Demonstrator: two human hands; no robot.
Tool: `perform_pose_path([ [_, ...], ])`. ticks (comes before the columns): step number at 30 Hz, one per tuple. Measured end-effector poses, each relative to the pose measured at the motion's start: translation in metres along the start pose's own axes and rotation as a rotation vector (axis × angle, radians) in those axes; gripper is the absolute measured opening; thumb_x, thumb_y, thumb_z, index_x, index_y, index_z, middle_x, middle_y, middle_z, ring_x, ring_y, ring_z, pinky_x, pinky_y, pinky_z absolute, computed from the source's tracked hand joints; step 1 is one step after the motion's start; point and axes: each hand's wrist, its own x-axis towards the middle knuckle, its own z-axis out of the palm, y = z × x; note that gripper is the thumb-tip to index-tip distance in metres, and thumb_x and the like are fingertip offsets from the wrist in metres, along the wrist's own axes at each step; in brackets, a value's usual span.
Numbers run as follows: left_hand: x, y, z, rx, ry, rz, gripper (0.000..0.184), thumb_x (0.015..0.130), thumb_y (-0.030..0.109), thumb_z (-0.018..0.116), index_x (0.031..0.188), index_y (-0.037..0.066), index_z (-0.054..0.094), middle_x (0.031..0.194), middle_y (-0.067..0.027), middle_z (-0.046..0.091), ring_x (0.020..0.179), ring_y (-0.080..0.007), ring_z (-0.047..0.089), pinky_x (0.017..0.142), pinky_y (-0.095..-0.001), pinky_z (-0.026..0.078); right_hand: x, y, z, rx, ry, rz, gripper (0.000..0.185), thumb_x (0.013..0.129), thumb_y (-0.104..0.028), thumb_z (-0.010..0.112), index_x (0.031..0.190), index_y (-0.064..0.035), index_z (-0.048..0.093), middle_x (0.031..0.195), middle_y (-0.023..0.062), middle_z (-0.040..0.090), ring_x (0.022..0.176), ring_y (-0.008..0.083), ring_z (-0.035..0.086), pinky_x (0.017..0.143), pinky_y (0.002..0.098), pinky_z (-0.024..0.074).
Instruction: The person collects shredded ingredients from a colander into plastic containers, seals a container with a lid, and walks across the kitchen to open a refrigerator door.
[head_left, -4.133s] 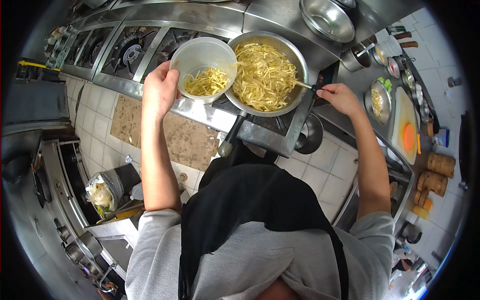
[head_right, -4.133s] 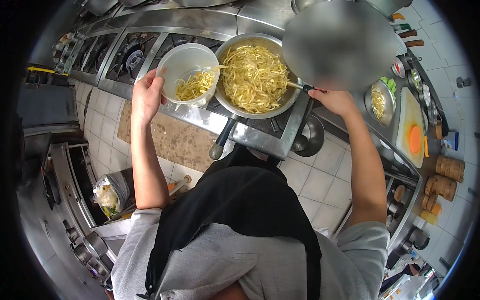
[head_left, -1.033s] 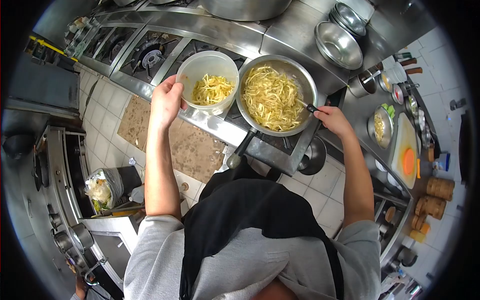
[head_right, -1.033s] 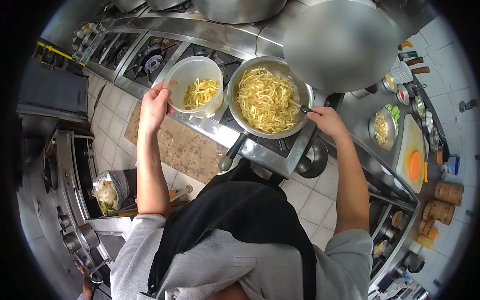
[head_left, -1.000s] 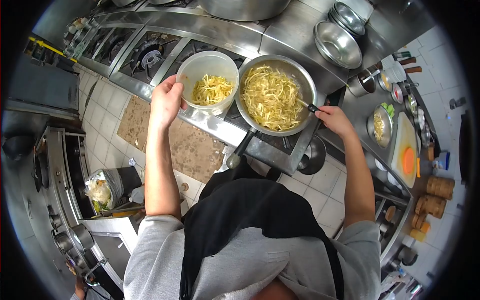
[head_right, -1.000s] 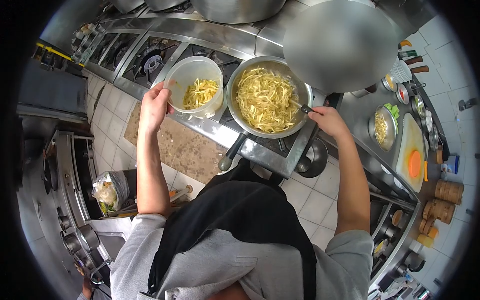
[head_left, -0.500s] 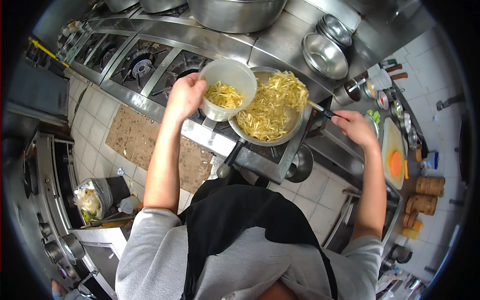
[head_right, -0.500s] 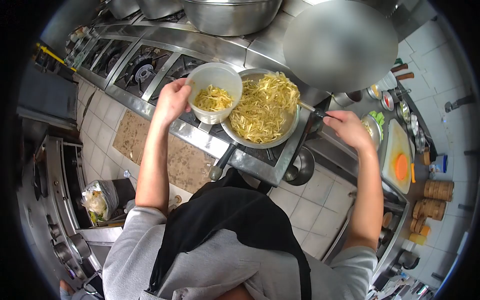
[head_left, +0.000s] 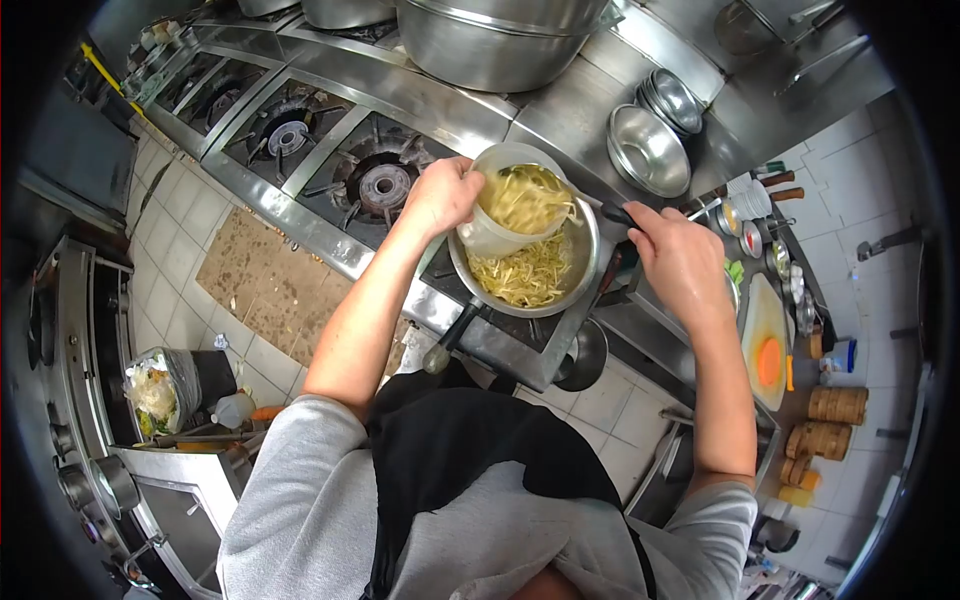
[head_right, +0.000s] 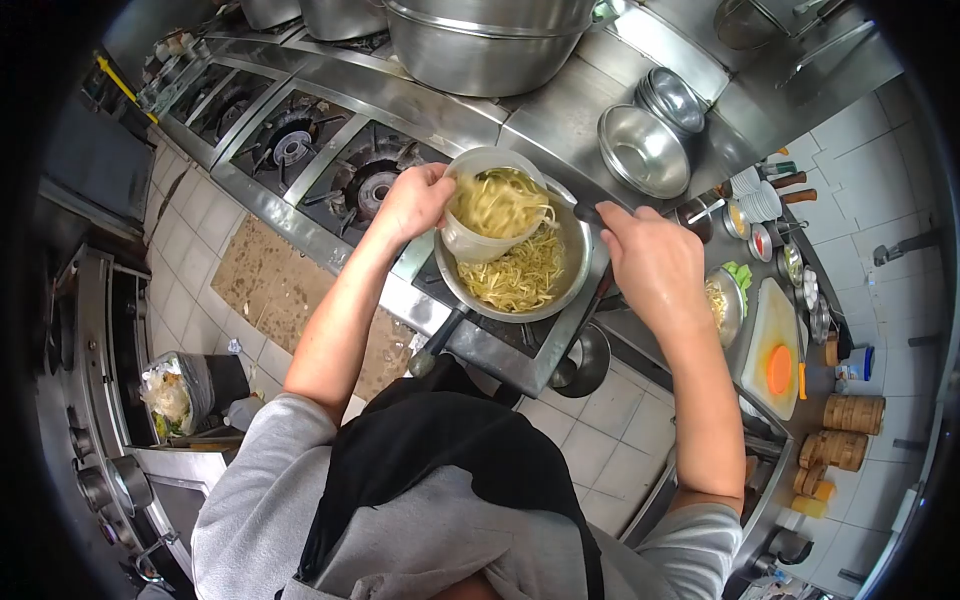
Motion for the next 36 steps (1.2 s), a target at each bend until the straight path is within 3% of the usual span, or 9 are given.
perform_pose_path([
  [6, 0.004, -0.019, 0.002, -0.049, 0.012, 0.013, 0.037, 0.088, 0.020, 0.052, 0.111, -0.003, 0.069, 0.068, -0.0127, 0.068, 0.055, -0.0179, 0.066, 0.063, -0.0350, 0.053, -0.001, -0.005, -0.020, -0.076, 0.177, -0.118, 0.030, 0.084, -0.015, 0.070, 0.114, -0.0180, 0.071, 0.076, 0.0093, 0.057, 0.073, 0.0303, 0.063, 0.065, 0.0418, 0.0493],
  [10, -0.005, -0.022, -0.012, -0.099, 0.048, 0.038, 0.034, 0.090, 0.018, 0.053, 0.110, -0.005, 0.068, 0.072, -0.0117, 0.069, 0.053, -0.0156, 0.064, 0.057, -0.0332, 0.052, -0.003, 0.011, -0.040, -0.083, 0.097, 0.048, 0.023, 0.085, -0.019, 0.068, 0.106, -0.0148, 0.073, 0.084, 0.0146, 0.068, 0.079, 0.0341, 0.067, 0.069, 0.0453, 0.0515],
  [14, -0.004, -0.035, -0.028, -0.081, 0.030, 0.053, 0.034, 0.090, 0.018, 0.053, 0.110, -0.006, 0.068, 0.073, -0.0105, 0.068, 0.053, -0.0138, 0.061, 0.055, -0.0314, 0.050, 0.007, 0.027, -0.030, -0.127, -0.127, 0.176, 0.020, 0.084, -0.023, 0.065, 0.096, -0.0116, 0.076, 0.088, 0.0155, 0.071, 0.083, 0.0358, 0.068, 0.074, 0.0457, 0.0529],
  [19, -0.024, -0.015, -0.038, -0.038, 0.089, -0.001, 0.033, 0.092, 0.016, 0.051, 0.109, -0.005, 0.068, 0.070, -0.0074, 0.067, 0.052, -0.0114, 0.058, 0.053, -0.0289, 0.047, 0.036, 0.025, 0.041, -0.406, -0.632, 0.074, 0.020, 0.079, -0.020, 0.066, 0.088, -0.0058, 0.076, 0.090, 0.0152, 0.073, 0.087, 0.0328, 0.071, 0.079, 0.0415, 0.0566],
  [23, -0.029, -0.023, -0.043, -0.102, 0.095, 0.020, 0.032, 0.093, 0.015, 0.051, 0.110, -0.005, 0.068, 0.072, -0.0057, 0.067, 0.051, -0.0096, 0.055, 0.051, -0.0265, 0.045, 0.043, 0.017, 0.087, -0.347, -0.706, 0.006, 0.022, 0.078, -0.022, 0.067, 0.085, -0.0030, 0.076, 0.089, 0.0160, 0.074, 0.087, 0.0316, 0.072, 0.077, 0.0409, 0.0570],
  [25, -0.037, -0.017, -0.044, -0.105, 0.116, 0.010, 0.032, 0.093, 0.015, 0.051, 0.110, -0.006, 0.068, 0.072, -0.0059, 0.066, 0.051, -0.0094, 0.055, 0.051, -0.0266, 0.044, 0.045, 0.027, 0.103, -0.102, -0.892, 0.161, 0.024, 0.081, -0.028, 0.068, 0.090, -0.0081, 0.077, 0.090, 0.0128, 0.074, 0.087, 0.0308, 0.072, 0.079, 0.0416, 0.0556],
  [29, -0.041, -0.022, -0.052, -0.105, 0.147, 0.002, 0.033, 0.092, 0.015, 0.050, 0.111, -0.006, 0.068, 0.072, -0.0060, 0.066, 0.051, -0.0092, 0.055, 0.051, -0.0263, 0.044, -0.021, 0.077, 0.191, 0.196, -0.683, 0.243, 0.029, 0.085, -0.043, 0.067, 0.101, -0.0209, 0.076, 0.093, 0.0098, 0.074, 0.092, 0.0301, 0.070, 0.085, 0.0438, 0.0522],
  [32, -0.042, -0.031, -0.061, -0.133, 0.155, 0.001, 0.036, 0.092, 0.015, 0.049, 0.114, -0.006, 0.067, 0.072, -0.0059, 0.066, 0.051, -0.0096, 0.055, 0.051, -0.0259, 0.044, -0.041, 0.056, 0.203, 0.210, -0.435, 0.214, 0.031, 0.086, -0.045, 0.066, 0.101, -0.0199, 0.076, 0.090, 0.0109, 0.073, 0.089, 0.0317, 0.070, 0.083, 0.0448, 0.0529],
  [36, -0.046, -0.023, -0.067, -0.089, 0.176, -0.026, 0.038, 0.091, 0.016, 0.049, 0.118, -0.007, 0.065, 0.073, -0.0060, 0.066, 0.051, -0.0098, 0.055, 0.051, -0.0257, 0.044, -0.051, 0.046, 0.209, 0.194, -0.446, 0.256, 0.043, 0.084, -0.057, 0.065, 0.097, -0.0176, 0.077, 0.081, 0.0102, 0.072, 0.083, 0.0321, 0.070, 0.078, 0.0443, 0.0541],
])
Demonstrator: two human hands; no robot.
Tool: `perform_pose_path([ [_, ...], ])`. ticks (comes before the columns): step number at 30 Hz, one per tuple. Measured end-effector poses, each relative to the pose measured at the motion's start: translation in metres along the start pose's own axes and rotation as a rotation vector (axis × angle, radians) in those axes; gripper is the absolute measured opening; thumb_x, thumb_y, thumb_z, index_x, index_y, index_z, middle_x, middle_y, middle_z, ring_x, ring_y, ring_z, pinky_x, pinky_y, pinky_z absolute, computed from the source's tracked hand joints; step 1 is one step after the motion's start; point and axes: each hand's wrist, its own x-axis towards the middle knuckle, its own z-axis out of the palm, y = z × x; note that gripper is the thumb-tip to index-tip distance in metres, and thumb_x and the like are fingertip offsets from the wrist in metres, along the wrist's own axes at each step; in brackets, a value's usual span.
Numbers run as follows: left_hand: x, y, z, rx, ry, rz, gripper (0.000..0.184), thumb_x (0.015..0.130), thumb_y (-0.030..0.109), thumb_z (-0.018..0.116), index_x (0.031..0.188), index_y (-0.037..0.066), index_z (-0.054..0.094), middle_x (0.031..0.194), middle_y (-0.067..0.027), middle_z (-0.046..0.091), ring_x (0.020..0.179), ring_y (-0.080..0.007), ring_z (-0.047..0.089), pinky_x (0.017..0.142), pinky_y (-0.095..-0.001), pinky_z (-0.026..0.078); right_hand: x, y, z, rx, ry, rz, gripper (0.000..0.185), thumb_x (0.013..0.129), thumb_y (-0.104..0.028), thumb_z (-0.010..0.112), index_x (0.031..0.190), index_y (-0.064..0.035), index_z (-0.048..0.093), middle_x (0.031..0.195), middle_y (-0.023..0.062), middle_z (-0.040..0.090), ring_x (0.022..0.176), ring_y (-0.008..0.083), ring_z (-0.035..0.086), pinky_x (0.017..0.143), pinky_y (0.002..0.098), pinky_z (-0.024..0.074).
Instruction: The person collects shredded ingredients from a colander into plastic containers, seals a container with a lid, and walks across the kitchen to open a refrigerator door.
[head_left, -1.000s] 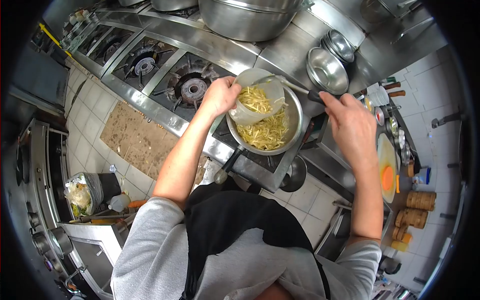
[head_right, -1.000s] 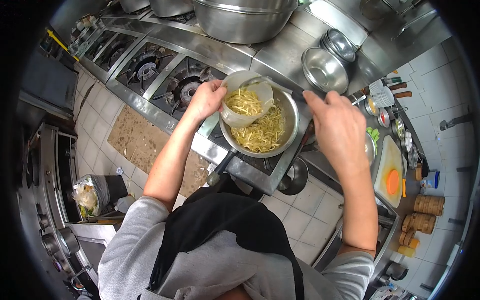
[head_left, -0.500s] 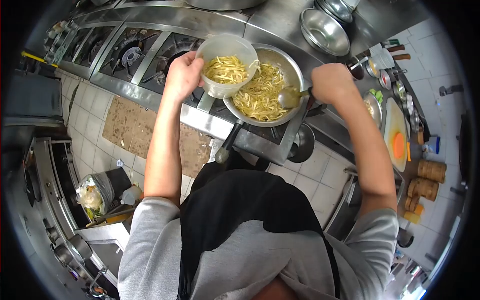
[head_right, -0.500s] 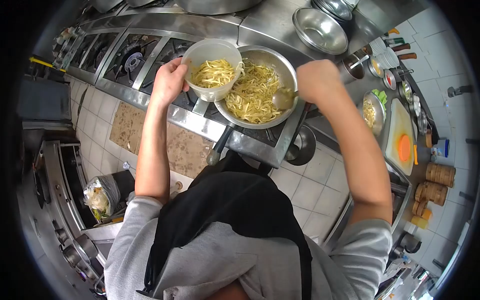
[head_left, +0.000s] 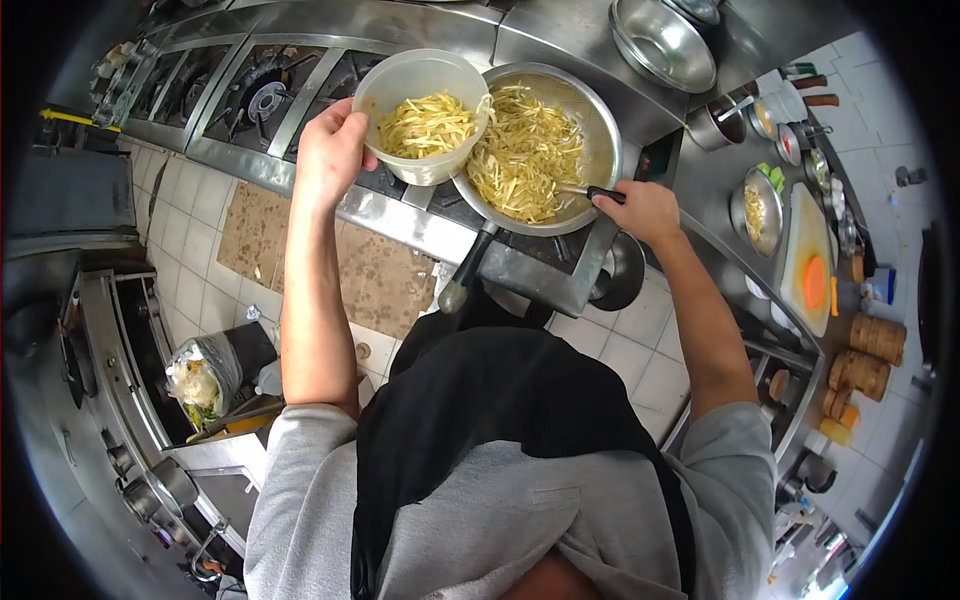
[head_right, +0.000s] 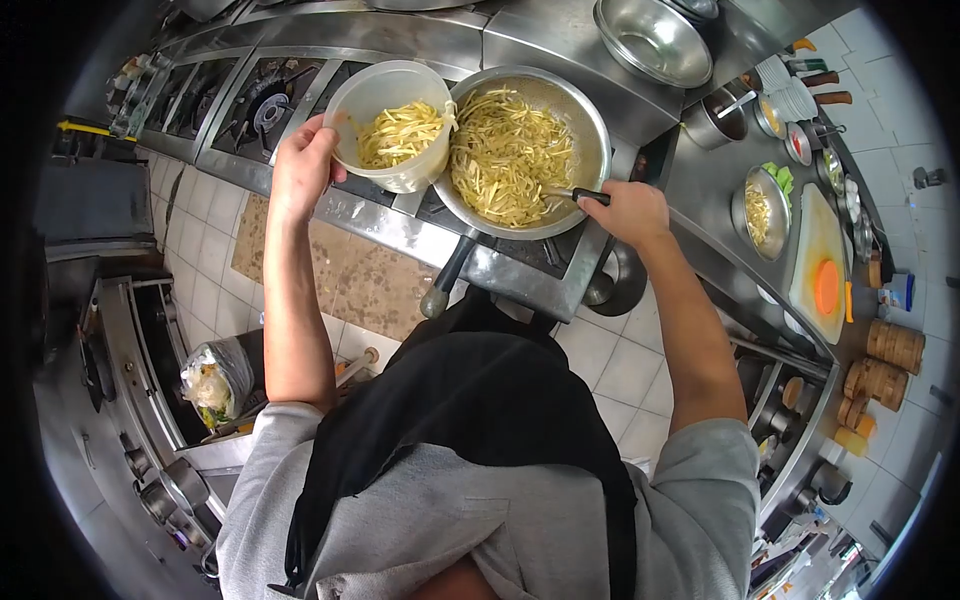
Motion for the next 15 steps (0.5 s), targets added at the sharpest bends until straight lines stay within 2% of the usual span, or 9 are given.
perform_pose_path([
  [4, -0.005, -0.002, -0.009, 0.035, 0.033, -0.027, 0.038, 0.092, 0.016, 0.050, 0.119, -0.007, 0.064, 0.073, -0.0058, 0.066, 0.050, -0.0095, 0.055, 0.050, -0.0256, 0.043, 0.000, 0.002, -0.005, 0.064, -0.054, 0.031, 0.049, 0.081, -0.062, 0.065, 0.094, -0.0158, 0.077, 0.079, 0.0102, 0.072, 0.082, 0.0326, 0.070, 0.077, 0.0437, 0.0542],
  [6, -0.005, -0.007, -0.013, 0.042, 0.059, -0.038, 0.038, 0.092, 0.016, 0.050, 0.120, -0.006, 0.064, 0.074, -0.0060, 0.066, 0.050, -0.0094, 0.054, 0.050, -0.0255, 0.043, -0.003, 0.005, -0.007, 0.147, -0.013, 0.042, 0.051, 0.081, -0.062, 0.065, 0.090, -0.0139, 0.076, 0.076, 0.0109, 0.071, 0.080, 0.0330, 0.069, 0.074, 0.0440, 0.0538],
  [15, -0.008, -0.006, -0.017, 0.036, 0.069, -0.016, 0.039, 0.092, 0.016, 0.050, 0.120, -0.006, 0.064, 0.074, -0.0061, 0.066, 0.049, -0.0094, 0.054, 0.050, -0.0256, 0.043, -0.024, 0.024, -0.031, 0.091, 0.097, 0.061, 0.052, 0.082, -0.060, 0.067, 0.076, -0.0086, 0.067, 0.068, 0.0121, 0.066, 0.073, 0.0338, 0.066, 0.067, 0.0445, 0.0505],
])
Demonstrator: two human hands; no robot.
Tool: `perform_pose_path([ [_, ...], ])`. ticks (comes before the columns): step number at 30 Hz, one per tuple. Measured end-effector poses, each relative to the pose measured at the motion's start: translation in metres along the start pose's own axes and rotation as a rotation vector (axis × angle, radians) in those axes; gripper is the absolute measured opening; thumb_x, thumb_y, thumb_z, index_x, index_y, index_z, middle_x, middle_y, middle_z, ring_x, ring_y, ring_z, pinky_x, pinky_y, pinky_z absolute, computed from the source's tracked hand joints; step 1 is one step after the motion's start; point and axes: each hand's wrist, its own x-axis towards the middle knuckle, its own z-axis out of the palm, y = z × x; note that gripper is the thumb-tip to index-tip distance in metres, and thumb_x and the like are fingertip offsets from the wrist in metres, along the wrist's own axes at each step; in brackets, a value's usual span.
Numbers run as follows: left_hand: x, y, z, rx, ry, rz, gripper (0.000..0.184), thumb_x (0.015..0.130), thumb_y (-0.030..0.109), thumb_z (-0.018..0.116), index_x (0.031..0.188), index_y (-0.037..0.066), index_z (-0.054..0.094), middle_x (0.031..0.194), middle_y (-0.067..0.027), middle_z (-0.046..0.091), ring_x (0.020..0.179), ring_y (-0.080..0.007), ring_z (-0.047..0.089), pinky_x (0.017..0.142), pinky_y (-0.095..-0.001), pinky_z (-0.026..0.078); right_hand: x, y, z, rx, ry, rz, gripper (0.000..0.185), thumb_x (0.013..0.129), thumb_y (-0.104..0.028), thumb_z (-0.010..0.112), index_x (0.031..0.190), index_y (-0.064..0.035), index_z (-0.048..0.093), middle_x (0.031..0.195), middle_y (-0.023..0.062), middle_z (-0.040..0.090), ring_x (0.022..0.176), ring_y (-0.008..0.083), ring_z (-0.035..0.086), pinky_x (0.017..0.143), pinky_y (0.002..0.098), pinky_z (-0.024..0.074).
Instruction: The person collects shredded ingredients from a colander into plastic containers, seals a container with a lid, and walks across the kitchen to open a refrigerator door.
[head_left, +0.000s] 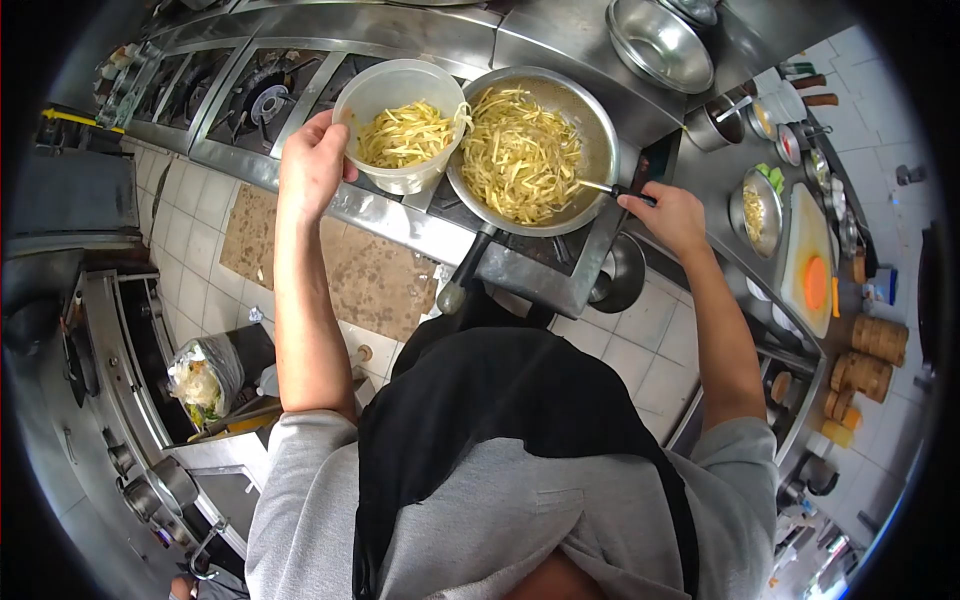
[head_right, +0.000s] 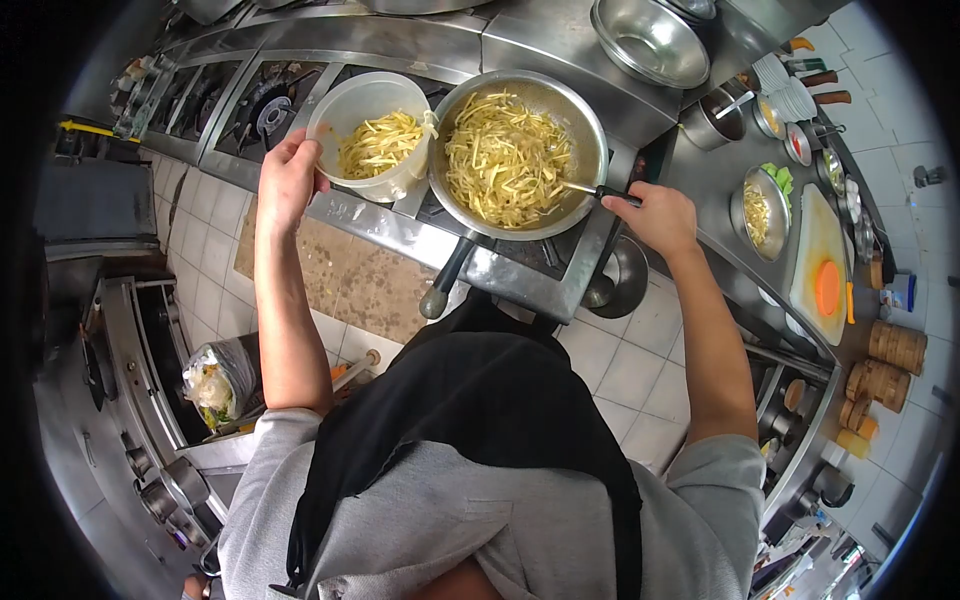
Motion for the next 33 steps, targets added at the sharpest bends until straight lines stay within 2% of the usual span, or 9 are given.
perform_pose_path([
  [9, -0.006, 0.011, 0.013, 0.006, -0.029, 0.018, 0.036, 0.091, 0.015, 0.050, 0.116, -0.006, 0.066, 0.071, -0.0056, 0.065, 0.050, -0.0092, 0.055, 0.050, -0.0255, 0.043, -0.001, 0.004, -0.035, 0.056, -0.018, 0.140, 0.051, 0.082, -0.062, 0.067, 0.079, -0.0107, 0.071, 0.068, 0.0105, 0.066, 0.072, 0.0316, 0.066, 0.067, 0.0432, 0.0490],
  [16, -0.008, 0.017, 0.019, 0.032, -0.082, 0.017, 0.036, 0.091, 0.016, 0.051, 0.115, -0.006, 0.067, 0.071, -0.0049, 0.065, 0.051, -0.0093, 0.055, 0.050, -0.0262, 0.043, -0.004, -0.006, -0.089, -0.014, 0.023, 0.103, 0.052, 0.081, -0.062, 0.067, 0.085, -0.0108, 0.074, 0.071, 0.0117, 0.068, 0.074, 0.0334, 0.066, 0.068, 0.0425, 0.0495],
  [19, -0.001, 0.017, 0.024, 0.014, -0.080, 0.020, 0.037, 0.091, 0.017, 0.051, 0.115, -0.006, 0.068, 0.073, -0.0081, 0.067, 0.052, -0.0108, 0.057, 0.051, -0.0277, 0.045, -0.004, -0.013, -0.123, -0.072, 0.004, 0.135, 0.051, 0.081, -0.060, 0.068, 0.089, -0.0109, 0.075, 0.070, 0.0114, 0.067, 0.072, 0.0319, 0.066, 0.068, 0.0412, 0.0488],
  [22, 0.012, 0.017, 0.033, 0.116, -0.133, 0.028, 0.039, 0.090, 0.020, 0.054, 0.116, -0.006, 0.067, 0.079, -0.0141, 0.071, 0.057, -0.0143, 0.064, 0.059, -0.0311, 0.052, -0.005, -0.022, -0.157, -0.008, 0.096, 0.106, 0.049, 0.080, -0.058, 0.070, 0.085, -0.0097, 0.075, 0.066, 0.0102, 0.064, 0.065, 0.0265, 0.063, 0.065, 0.0373, 0.0466],
  [27, 0.033, 0.022, 0.064, 0.157, -0.206, 0.057, 0.037, 0.090, 0.024, 0.055, 0.110, -0.005, 0.069, 0.077, -0.0150, 0.071, 0.057, -0.0180, 0.068, 0.063, -0.0335, 0.054, -0.009, -0.068, -0.199, -0.083, 0.194, 0.093, 0.046, 0.079, -0.056, 0.073, 0.081, -0.0100, 0.074, 0.061, 0.0086, 0.061, 0.061, 0.0253, 0.060, 0.062, 0.0348, 0.0449],
  [28, 0.033, 0.025, 0.069, 0.158, -0.229, 0.065, 0.037, 0.089, 0.024, 0.055, 0.109, -0.004, 0.069, 0.075, -0.0140, 0.071, 0.058, -0.0174, 0.068, 0.065, -0.0333, 0.054, -0.010, -0.080, -0.198, -0.143, 0.225, 0.033, 0.041, 0.081, -0.051, 0.073, 0.082, -0.0101, 0.072, 0.064, 0.0108, 0.063, 0.065, 0.0297, 0.064, 0.062, 0.0390, 0.0468],
  [29, 0.031, 0.030, 0.075, 0.145, -0.222, 0.051, 0.037, 0.089, 0.024, 0.055, 0.108, -0.004, 0.070, 0.073, -0.0142, 0.070, 0.058, -0.0184, 0.068, 0.066, -0.0340, 0.054, -0.008, -0.086, -0.192, -0.149, 0.227, 0.029, 0.041, 0.081, -0.051, 0.073, 0.082, -0.0101, 0.072, 0.064, 0.0108, 0.063, 0.065, 0.0297, 0.064, 0.062, 0.0390, 0.0468],
  [31, 0.037, 0.027, 0.085, 0.141, -0.231, 0.063, 0.037, 0.088, 0.023, 0.054, 0.107, -0.004, 0.070, 0.070, -0.0149, 0.069, 0.058, -0.0197, 0.069, 0.065, -0.0350, 0.054, -0.005, -0.093, -0.169, -0.298, 0.434, -0.263, 0.033, 0.084, -0.041, 0.072, 0.084, -0.0086, 0.068, 0.072, 0.0135, 0.066, 0.072, 0.0341, 0.066, 0.064, 0.0442, 0.0493],
  [33, 0.037, 0.030, 0.090, 0.142, -0.245, 0.071, 0.036, 0.088, 0.022, 0.053, 0.107, -0.004, 0.070, 0.070, -0.0153, 0.069, 0.059, -0.0202, 0.069, 0.065, -0.0353, 0.054, -0.003, -0.103, -0.154, -0.324, 0.455, -0.364, 0.021, 0.084, -0.026, 0.073, 0.090, -0.0084, 0.064, 0.082, 0.0131, 0.065, 0.077, 0.0359, 0.065, 0.065, 0.0457, 0.0500],
])
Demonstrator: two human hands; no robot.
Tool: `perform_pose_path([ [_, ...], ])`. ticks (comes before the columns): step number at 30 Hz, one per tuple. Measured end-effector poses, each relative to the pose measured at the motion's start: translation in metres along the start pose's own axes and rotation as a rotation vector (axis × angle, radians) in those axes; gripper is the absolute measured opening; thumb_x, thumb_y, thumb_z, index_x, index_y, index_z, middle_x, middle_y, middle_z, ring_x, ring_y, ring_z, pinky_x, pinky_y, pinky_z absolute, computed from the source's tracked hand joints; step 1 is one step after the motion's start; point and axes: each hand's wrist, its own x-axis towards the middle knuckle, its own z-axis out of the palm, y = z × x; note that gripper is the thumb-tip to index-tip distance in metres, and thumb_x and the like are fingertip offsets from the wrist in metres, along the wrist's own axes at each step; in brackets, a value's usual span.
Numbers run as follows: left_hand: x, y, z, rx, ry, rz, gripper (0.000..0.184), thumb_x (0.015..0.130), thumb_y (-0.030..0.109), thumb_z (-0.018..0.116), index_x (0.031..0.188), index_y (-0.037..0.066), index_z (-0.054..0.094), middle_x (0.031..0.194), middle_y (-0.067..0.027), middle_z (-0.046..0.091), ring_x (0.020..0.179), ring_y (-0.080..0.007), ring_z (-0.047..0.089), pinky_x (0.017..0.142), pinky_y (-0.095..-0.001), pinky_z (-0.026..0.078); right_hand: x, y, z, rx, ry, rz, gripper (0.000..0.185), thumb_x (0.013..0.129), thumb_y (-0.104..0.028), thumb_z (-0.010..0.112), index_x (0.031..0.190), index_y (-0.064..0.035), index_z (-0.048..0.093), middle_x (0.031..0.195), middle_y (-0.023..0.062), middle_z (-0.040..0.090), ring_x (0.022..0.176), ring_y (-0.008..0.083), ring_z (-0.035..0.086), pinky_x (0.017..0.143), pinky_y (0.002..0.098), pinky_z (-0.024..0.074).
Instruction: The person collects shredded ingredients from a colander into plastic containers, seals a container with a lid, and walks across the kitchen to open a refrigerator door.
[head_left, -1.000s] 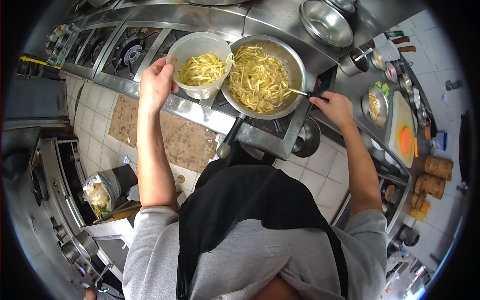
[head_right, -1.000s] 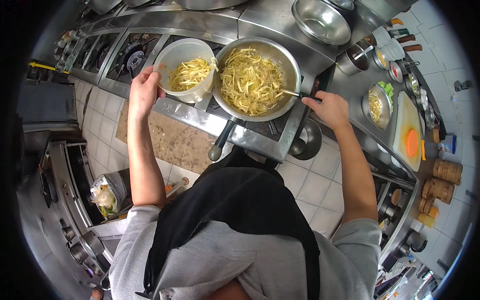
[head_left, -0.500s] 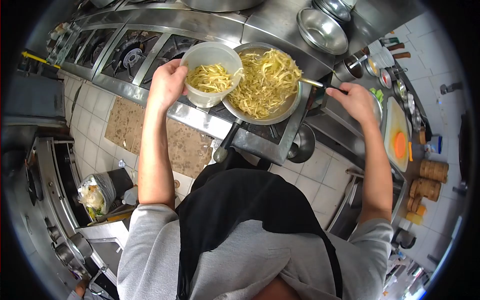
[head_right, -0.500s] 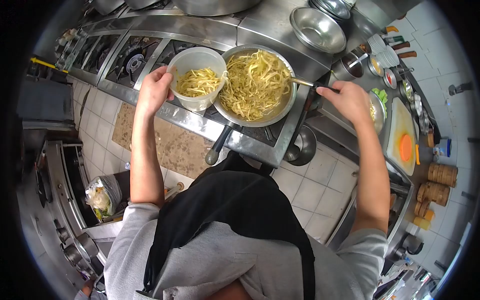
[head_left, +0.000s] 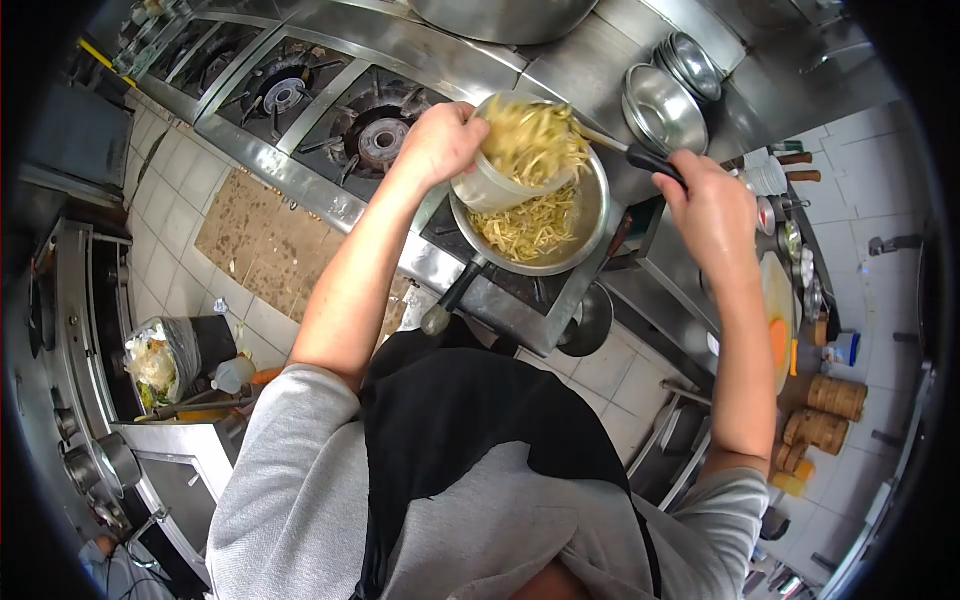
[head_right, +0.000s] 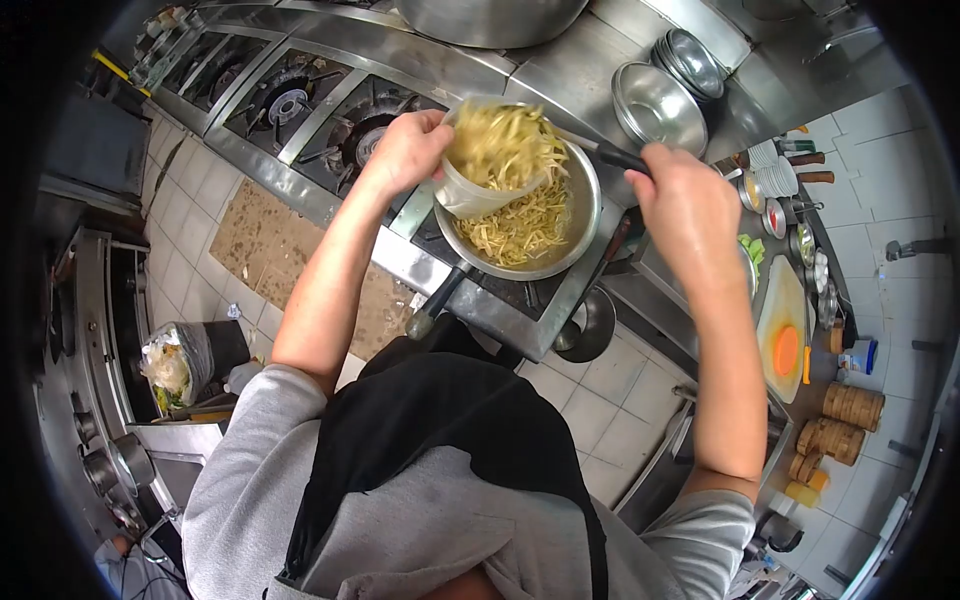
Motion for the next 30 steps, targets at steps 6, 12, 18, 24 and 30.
perform_pose_path([
  [6, -0.029, -0.012, -0.001, -0.097, 0.050, 0.066, 0.037, 0.089, 0.018, 0.050, 0.111, -0.006, 0.068, 0.070, -0.0149, 0.068, 0.055, -0.0190, 0.066, 0.062, -0.0357, 0.053, -0.010, -0.012, -0.030, -0.009, 0.158, -0.035, 0.018, 0.082, -0.018, 0.074, 0.096, -0.0096, 0.065, 0.085, 0.0096, 0.064, 0.080, 0.0313, 0.064, 0.066, 0.0423, 0.0502],
  [12, -0.015, -0.021, 0.011, -0.231, 0.015, 0.068, 0.037, 0.091, 0.015, 0.048, 0.115, -0.005, 0.067, 0.071, -0.0094, 0.068, 0.051, -0.0129, 0.060, 0.056, -0.0326, 0.051, -0.017, -0.004, -0.035, 0.205, 0.147, 0.211, 0.021, 0.085, -0.021, 0.074, 0.101, -0.0097, 0.067, 0.083, 0.0102, 0.064, 0.073, 0.0320, 0.063, 0.066, 0.0416, 0.0497],
  [18, -0.023, -0.022, 0.002, -0.464, 0.029, -0.028, 0.032, 0.096, 0.012, 0.047, 0.114, -0.005, 0.067, 0.075, -0.0042, 0.068, 0.050, -0.0077, 0.054, 0.050, -0.0239, 0.045, -0.032, 0.012, -0.014, 0.320, 0.190, 0.271, 0.020, 0.087, -0.019, 0.073, 0.103, -0.0074, 0.069, 0.088, 0.0118, 0.068, 0.074, 0.0264, 0.065, 0.069, 0.0335, 0.0501],
  [24, -0.061, -0.024, -0.063, -0.348, 0.206, 0.023, 0.037, 0.095, 0.010, 0.046, 0.125, -0.005, 0.062, 0.076, -0.0041, 0.067, 0.052, -0.0082, 0.054, 0.049, -0.0233, 0.045, -0.061, 0.037, 0.025, 0.507, 0.120, 0.530, 0.024, 0.090, -0.022, 0.073, 0.106, -0.0043, 0.068, 0.076, 0.0033, 0.060, 0.067, 0.0101, 0.052, 0.062, 0.0249, 0.0422],
  [30, -0.124, -0.080, -0.077, -0.138, 0.328, -0.088, 0.044, 0.093, 0.009, 0.045, 0.133, -0.004, 0.058, 0.077, -0.0065, 0.068, 0.052, -0.0094, 0.058, 0.051, -0.0258, 0.049, -0.091, 0.049, 0.054, 0.508, 0.034, 0.629, 0.025, 0.091, -0.026, 0.073, 0.105, -0.0049, 0.068, 0.073, 0.0003, 0.056, 0.066, 0.0086, 0.048, 0.061, 0.0245, 0.0402],
])
